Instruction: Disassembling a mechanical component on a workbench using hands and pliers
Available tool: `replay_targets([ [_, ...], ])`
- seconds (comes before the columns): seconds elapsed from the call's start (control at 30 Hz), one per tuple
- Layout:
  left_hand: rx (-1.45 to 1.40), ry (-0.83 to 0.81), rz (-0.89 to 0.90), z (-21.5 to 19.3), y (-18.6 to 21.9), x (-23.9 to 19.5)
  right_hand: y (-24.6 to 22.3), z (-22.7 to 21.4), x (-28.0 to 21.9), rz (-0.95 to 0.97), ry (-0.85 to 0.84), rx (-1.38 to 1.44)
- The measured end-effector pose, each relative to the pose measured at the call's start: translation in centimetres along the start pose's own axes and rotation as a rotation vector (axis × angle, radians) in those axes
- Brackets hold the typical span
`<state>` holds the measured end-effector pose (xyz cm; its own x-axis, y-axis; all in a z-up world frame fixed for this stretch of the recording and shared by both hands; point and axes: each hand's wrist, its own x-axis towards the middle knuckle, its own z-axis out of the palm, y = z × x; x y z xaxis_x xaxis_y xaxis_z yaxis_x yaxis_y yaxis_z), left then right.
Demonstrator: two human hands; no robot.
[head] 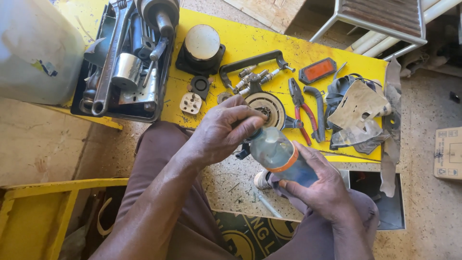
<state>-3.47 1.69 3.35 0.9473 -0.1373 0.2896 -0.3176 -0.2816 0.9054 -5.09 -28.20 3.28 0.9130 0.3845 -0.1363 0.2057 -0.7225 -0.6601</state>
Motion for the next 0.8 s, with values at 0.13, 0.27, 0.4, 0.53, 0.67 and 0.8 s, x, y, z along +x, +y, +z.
replay_targets([
  [0.13, -0.026, -0.083, 0.059, -1.6, 1.1, -0.6, -0.5, 0.1, 0.1, 0.041, 0.004, 0.005],
  [0.27, -0.051, -0.139, 0.067, -2.0, 0.5, -1.3, -0.7, -0.1, 0.2, 0.046, 0.006, -0.016],
  [0.4, 0.119, -0.177, -0.025, -2.1, 0.3, -1.1, -1.0, -0.1, 0.1, 0.053, 0.000, 0.016],
  [0.53, 0.162, -0.183, -0.045, -1.7, 0.2, -0.8, -0.4, 0.0, -0.2, 0.051, 0.023, -0.029],
  [0.67, 0.169, -0.139, -0.115, -1.7, 0.2, -0.9, -0.9, -0.2, -0.2, 0.054, 0.009, -0.075],
  [0.8, -0.137, -0.235, 0.016, -2.2, -0.2, -1.7, 0.6, 0.1, -0.1, 0.004, -0.003, -0.013],
])
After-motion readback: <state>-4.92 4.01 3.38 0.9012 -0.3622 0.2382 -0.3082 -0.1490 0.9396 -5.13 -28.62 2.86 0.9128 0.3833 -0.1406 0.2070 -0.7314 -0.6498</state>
